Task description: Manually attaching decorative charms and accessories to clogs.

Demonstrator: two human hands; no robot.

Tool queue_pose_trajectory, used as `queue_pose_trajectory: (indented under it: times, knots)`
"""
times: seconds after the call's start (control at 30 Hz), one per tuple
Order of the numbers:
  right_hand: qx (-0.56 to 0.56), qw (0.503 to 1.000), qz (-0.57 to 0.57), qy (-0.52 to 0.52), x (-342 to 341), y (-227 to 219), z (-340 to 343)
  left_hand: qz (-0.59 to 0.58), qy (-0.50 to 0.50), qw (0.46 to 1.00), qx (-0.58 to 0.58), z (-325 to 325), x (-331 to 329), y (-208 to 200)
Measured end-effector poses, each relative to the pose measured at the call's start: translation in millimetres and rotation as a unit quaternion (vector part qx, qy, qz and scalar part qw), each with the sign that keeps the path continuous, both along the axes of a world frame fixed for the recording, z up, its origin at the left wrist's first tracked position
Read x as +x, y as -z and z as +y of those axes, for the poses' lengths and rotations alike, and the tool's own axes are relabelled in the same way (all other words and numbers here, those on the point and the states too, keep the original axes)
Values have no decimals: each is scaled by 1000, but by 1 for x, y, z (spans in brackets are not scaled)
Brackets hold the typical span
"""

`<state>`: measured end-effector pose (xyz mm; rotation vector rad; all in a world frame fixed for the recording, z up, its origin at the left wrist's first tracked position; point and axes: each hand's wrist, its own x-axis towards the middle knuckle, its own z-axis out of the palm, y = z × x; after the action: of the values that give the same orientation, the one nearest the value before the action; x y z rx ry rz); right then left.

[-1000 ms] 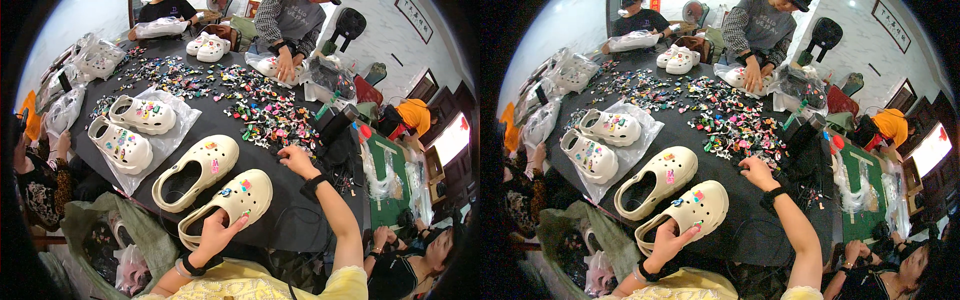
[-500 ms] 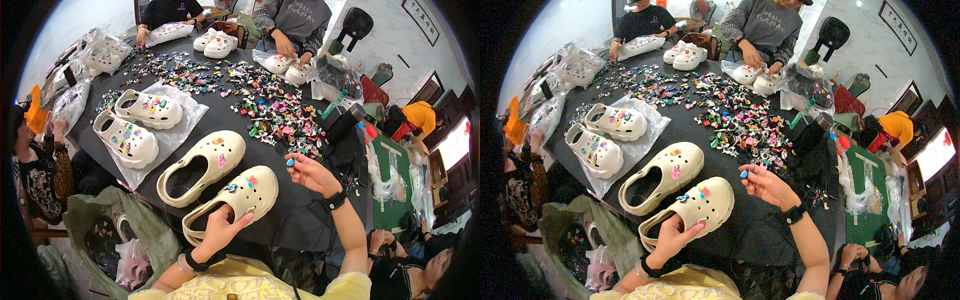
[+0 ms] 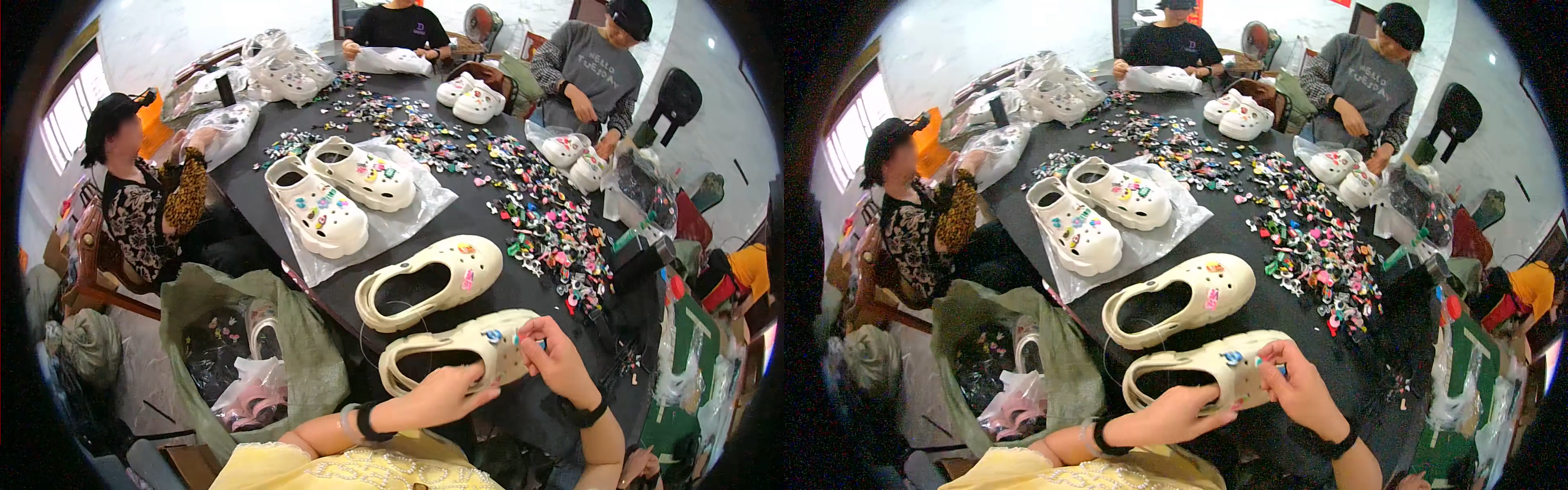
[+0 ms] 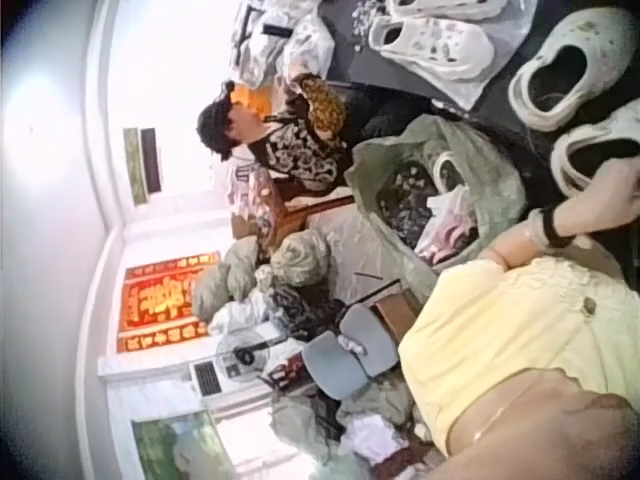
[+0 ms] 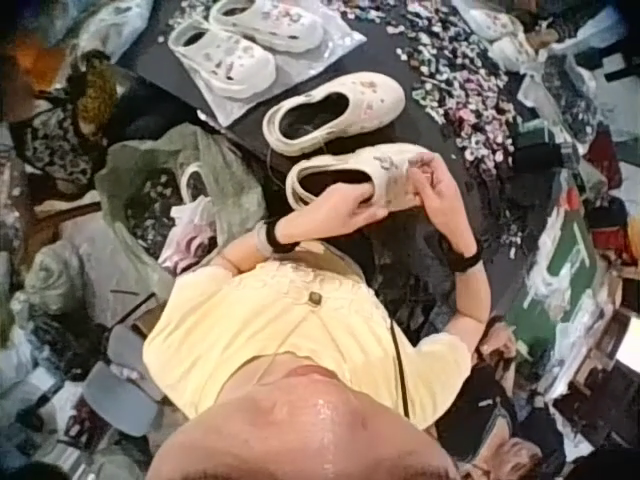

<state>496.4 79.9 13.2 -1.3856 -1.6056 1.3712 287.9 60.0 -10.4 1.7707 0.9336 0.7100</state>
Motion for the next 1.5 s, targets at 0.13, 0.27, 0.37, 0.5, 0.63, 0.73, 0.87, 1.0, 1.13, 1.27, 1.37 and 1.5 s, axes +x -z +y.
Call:
queue_pose_trajectory:
  times: [0.13,0.27,0.37,0.5,0.63,0.73,0.87,1.0,1.13,1.27,1.37,1.5]
  knots:
    - [139,970,-177,-87,-7,-17,-6,-79,-67,984,147,12,-64,-34]
    - [141,957,-234,-98,-10,-23,-20,67,-353,917,176,98,-155,-36]
    - [194,943,-251,-101,-13,-24,-27,264,-445,785,340,194,-216,-17]
    - [221,948,-214,-80,-14,-27,-37,410,-339,836,130,251,-244,16]
    - [228,948,-215,-52,-4,-31,-48,73,-336,921,183,238,-206,-24]
    - [210,960,-186,3,2,-31,-51,-32,-309,868,387,214,-151,-97]
    - [390,892,-185,138,0,-35,-56,-249,-76,938,228,162,-51,-164]
    - [424,874,-59,231,-8,-38,-64,-225,10,819,528,114,72,-171]
    - [370,802,354,307,-3,-30,-92,-250,138,735,615,56,160,-167]
    - [299,538,483,623,20,-6,-111,-388,353,644,557,-20,228,-146]
    - [297,561,452,626,58,11,-124,-344,350,722,487,-73,246,-98]
    - [291,598,401,630,129,38,-151,-154,360,831,394,-99,271,-54]
